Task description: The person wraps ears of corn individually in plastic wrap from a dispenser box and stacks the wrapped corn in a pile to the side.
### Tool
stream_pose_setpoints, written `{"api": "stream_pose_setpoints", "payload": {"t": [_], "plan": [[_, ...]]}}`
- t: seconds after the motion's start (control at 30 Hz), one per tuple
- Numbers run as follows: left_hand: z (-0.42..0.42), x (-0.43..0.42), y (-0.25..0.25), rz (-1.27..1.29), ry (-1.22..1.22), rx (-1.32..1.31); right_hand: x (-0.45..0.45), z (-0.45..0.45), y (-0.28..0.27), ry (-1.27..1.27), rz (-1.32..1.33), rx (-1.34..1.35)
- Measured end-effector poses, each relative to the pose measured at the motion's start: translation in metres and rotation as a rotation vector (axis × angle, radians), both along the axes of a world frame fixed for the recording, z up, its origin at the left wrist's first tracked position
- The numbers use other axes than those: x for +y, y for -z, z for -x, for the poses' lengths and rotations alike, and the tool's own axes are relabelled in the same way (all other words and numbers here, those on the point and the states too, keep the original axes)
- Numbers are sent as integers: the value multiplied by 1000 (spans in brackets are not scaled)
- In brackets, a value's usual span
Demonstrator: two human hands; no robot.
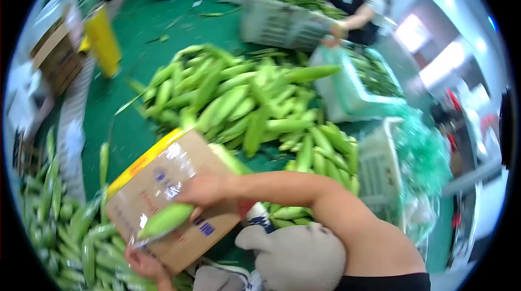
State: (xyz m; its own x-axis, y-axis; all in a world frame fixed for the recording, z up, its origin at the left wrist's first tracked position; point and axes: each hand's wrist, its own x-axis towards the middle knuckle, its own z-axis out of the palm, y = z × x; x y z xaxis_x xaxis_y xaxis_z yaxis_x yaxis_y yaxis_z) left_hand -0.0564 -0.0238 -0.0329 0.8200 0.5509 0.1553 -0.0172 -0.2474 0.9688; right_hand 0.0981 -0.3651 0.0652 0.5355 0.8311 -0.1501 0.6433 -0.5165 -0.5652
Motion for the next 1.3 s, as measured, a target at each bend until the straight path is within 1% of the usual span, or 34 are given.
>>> {"api": "stream_pose_setpoints", "payload": {"t": [0.03, 0.07, 0.13, 0.17, 0.2, 0.23, 0.27, 0.3, 0.33, 0.4, 0.43, 0.47, 0.53, 0.57, 0.6, 0.63, 0.67, 0.7, 0.77, 0.8, 0.9, 0.93, 0.97, 1.0, 1.03, 1.07, 1.1, 1.13, 1.17, 1.2, 1.23, 1.27, 1.3], "plan": [[2, 6, 6, -13, -20, -79, 1, 4, 14, -74, -152, -24], [-2, -7, -14, -147, 153, 10, 8, 4, 26, -156, -159, 2], [-1, -43, -54, -441, 434, 164, 19, 6, 22, -199, -61, -20], [-6, -56, -62, -643, 467, 93, 25, 5, 20, -240, -23, -30], [-13, -65, -69, -850, 493, 27, 23, 3, 28, -213, -134, -239], [-22, -72, -76, -1053, 523, -32, 26, -2, 30, -81, -232, -360], [-41, -68, -88, -972, 620, 254, 32, -5, 33, 52, -326, -468], [-65, -65, -93, -1124, 560, 296, 38, -7, 36, 185, -414, -570], [-94, -62, -99, -1275, 492, 333, 46, -15, 35, 210, -322, -492], [-157, -58, -118, -1190, 577, 565, 59, -24, 26, 154, -281, -483], [-182, -37, -91, -1287, 372, 360, 64, -27, 22, 130, -257, -476], [-198, -41, -110, -1338, 265, 335, 68, -32, 21, 163, -277, -524], [-198, -29, -98, -898, 339, 257, 74, -42, 25, 233, -319, -617], [-197, -23, -90, -684, 370, 221, 74, -50, 29, 236, -279, -466], [-171, -46, -108, -732, 518, 102, 75, -60, 32, 241, -247, -311], [-157, -66, -117, -1009, 538, 14, 80, -72, 31, 243, -230, -163], [-144, -80, -124, -1291, 546, -72, 69, -70, 11, 226, -232, -2], [-138, -83, -125, -1565, 545, -158, 70, -68, 2, 195, -244, 59], [-129, -69, -106, -1484, 532, -163, 66, -62, -9, 137, -221, 179], [-125, -73, -104, -1432, 520, -178, 67, -56, -12, 103, -151, 217], [-106, -82, -114, -1151, 846, 321, 66, -69, -11, -102, 164, 82], [-106, -83, -113, -1127, 900, 279, 58, -64, -12, 35, -130, 12], [-102, -85, -112, -1095, 959, 244, 65, -64, 7, -19, -187, -119], [-98, -91, -119, -1045, 948, 352, 76, -66, 36, -72, -238, -255], [-100, -97, -130, -1009, 1050, 442, 83, -64, 58, -127, -286, -395], [-105, -102, -146, -972, 1148, 535, 78, -50, 64, -128, -209, -421], [-105, -102, -155, -928, 1242, 635, 79, -46, 60, -131, -192, -357], [-104, -102, -155, -863, 1286, 697, 81, -42, 57, -138, -174, -292], [-99, -106, -160, -733, 1427, 779, 79, -44, 52, -147, -146, -235], [-90, -109, -152, -756, 1602, 1022, 82, -44, 53, -152, -133, -206], [-64, -112, -151, -465, 1658, 1193, 85, -44, 59, -152, -144, -205], [-49, -146, -184, -716, 1842, 1152, 88, -45, 66, -152, -157, -204], [-12, -130, -133, -221, 1848, 1050, 91, -46, 77, -153, -169, -201]]}}
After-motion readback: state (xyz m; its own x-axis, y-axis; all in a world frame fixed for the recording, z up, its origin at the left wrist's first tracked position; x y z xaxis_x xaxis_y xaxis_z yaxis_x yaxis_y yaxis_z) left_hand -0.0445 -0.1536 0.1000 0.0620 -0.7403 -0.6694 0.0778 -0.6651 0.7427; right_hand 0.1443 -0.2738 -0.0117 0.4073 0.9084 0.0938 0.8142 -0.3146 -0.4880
